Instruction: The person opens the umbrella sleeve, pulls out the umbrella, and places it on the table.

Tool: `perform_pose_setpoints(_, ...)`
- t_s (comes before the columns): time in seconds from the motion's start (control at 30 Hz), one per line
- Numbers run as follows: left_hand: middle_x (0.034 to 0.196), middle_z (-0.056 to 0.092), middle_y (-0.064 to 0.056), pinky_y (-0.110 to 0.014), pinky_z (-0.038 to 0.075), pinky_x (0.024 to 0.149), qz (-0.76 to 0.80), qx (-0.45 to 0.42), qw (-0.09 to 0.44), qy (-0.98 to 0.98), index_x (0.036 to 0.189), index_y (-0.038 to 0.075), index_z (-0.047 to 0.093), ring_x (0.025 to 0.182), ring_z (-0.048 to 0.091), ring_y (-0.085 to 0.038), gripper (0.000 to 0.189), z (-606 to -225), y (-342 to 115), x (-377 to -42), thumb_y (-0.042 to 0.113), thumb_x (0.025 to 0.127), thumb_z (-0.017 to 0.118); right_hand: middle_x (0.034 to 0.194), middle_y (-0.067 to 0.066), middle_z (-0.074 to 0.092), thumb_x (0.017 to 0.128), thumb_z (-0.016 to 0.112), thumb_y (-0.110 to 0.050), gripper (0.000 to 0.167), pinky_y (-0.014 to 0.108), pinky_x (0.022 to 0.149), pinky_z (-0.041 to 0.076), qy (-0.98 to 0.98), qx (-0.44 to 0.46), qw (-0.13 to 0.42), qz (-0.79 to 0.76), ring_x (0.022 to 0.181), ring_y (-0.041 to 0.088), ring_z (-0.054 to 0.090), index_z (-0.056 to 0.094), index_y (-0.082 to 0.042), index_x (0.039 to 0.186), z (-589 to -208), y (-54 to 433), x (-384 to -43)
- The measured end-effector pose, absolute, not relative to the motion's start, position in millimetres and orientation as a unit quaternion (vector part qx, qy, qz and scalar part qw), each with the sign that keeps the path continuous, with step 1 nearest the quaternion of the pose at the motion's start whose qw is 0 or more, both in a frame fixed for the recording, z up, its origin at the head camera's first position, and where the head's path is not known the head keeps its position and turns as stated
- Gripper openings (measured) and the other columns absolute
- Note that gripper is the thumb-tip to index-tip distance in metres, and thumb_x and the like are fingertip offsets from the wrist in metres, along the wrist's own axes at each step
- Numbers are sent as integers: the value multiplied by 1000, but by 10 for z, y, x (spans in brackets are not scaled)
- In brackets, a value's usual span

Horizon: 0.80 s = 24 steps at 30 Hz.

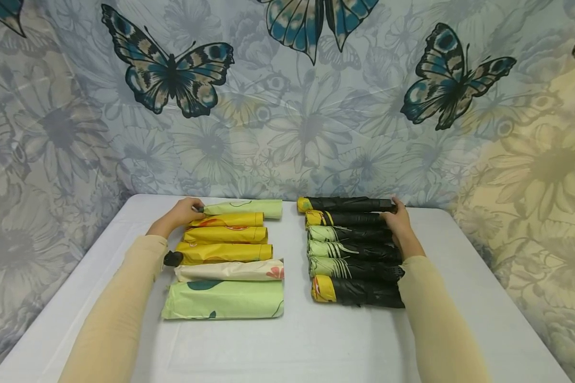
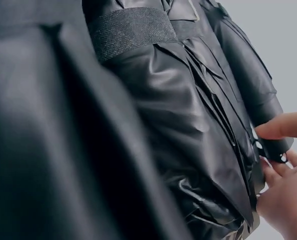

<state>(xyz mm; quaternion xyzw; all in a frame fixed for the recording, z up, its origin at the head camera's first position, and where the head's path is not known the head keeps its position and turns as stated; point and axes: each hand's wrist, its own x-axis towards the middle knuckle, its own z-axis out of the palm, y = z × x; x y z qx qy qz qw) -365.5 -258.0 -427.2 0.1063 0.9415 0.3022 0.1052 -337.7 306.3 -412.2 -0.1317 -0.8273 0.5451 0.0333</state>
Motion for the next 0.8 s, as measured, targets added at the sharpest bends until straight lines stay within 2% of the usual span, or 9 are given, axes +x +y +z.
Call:
perform_pose_setpoints(0.13, 126, 53, -32, -53, 50, 93, 303, 108, 106, 941, 118, -9, 57, 119, 53, -47, 30, -4271, -2580, -3651, 12, 97, 57, 158, 28, 20, 89, 49, -1, 83, 50, 117, 31, -830, -126, 28, 543, 142, 41, 29, 3, -6, 157, -4132, 3071, -3371)
perform_pose_setpoints(0.37, 128, 52, -33, -55, 49, 96, 301, 109, 107, 941, 122, -10, 55, 120, 52, -48, 33, -4268, -2582, -3652, 12, 97, 56, 164, 18, 9, 96, 46, 0, 77, 48, 123, 21, -826, -102, 9, 554, 152, 35, 12, -2, -3, 156, -4135, 3100, -3342)
perform_pose_setpoints(0.8, 127, 53, -33, -55, 48, 97, 303, 105, 106, 941, 121, -9, 56, 120, 52, -48, 33, -4262, -2583, -3640, 13, 97, 57, 164, 19, 8, 97, 49, -5, 77, 46, 124, 18, -821, -94, 21, 563, 152, 34, 10, 0, 0, 156, -4153, 3076, -3341)
